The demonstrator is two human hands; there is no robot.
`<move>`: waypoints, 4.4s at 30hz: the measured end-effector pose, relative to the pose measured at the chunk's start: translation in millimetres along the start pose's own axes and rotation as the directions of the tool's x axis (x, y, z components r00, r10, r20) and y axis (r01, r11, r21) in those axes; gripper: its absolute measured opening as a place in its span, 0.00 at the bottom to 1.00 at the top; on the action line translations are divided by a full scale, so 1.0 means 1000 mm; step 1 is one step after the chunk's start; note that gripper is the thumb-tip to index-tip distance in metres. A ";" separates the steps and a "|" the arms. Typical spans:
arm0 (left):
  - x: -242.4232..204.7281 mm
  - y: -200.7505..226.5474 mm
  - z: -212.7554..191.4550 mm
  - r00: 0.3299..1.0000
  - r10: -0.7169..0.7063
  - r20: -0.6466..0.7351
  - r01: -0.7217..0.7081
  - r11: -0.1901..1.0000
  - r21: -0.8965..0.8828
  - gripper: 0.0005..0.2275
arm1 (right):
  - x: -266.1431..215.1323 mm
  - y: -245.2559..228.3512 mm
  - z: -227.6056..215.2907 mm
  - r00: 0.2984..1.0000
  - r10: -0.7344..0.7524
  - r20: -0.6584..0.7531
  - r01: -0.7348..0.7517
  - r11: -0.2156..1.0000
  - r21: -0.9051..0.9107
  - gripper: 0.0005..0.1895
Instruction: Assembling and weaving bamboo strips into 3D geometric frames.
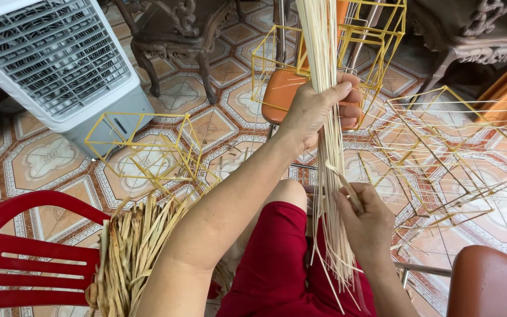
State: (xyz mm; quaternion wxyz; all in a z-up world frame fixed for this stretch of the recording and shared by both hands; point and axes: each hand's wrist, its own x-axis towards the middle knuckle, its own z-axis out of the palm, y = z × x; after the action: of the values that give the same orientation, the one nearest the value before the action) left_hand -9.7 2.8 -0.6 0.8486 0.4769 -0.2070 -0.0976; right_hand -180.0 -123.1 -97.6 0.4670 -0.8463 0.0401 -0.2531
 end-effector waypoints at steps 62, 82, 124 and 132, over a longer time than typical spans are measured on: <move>-0.213 -0.190 -0.084 0.680 -0.733 0.013 0.535 0.508 0.675 0.19 | -0.051 0.150 0.015 0.668 0.472 0.576 -0.701 0.139 0.699 0.14; -0.219 -0.191 -0.089 0.744 -0.661 -0.103 0.444 0.373 0.815 0.21 | -0.076 0.098 -0.004 0.804 0.228 0.549 -0.083 0.958 -0.275 0.11; -0.221 -0.246 -0.100 0.855 -0.518 0.029 0.472 0.799 0.373 0.06 | -0.052 0.172 0.020 0.756 0.001 0.654 -0.207 0.949 0.238 0.04; -0.223 -0.223 -0.064 0.967 0.099 0.234 -0.253 0.324 0.912 0.11 | -0.045 0.170 0.035 0.738 0.108 0.667 -0.107 0.993 -0.043 0.12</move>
State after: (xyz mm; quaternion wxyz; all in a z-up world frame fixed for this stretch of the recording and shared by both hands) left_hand -173.5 15.8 -276.9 0.4123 0.8423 -0.3327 0.0992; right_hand -173.8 -177.6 -267.8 0.4634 -0.8775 -0.0805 0.0937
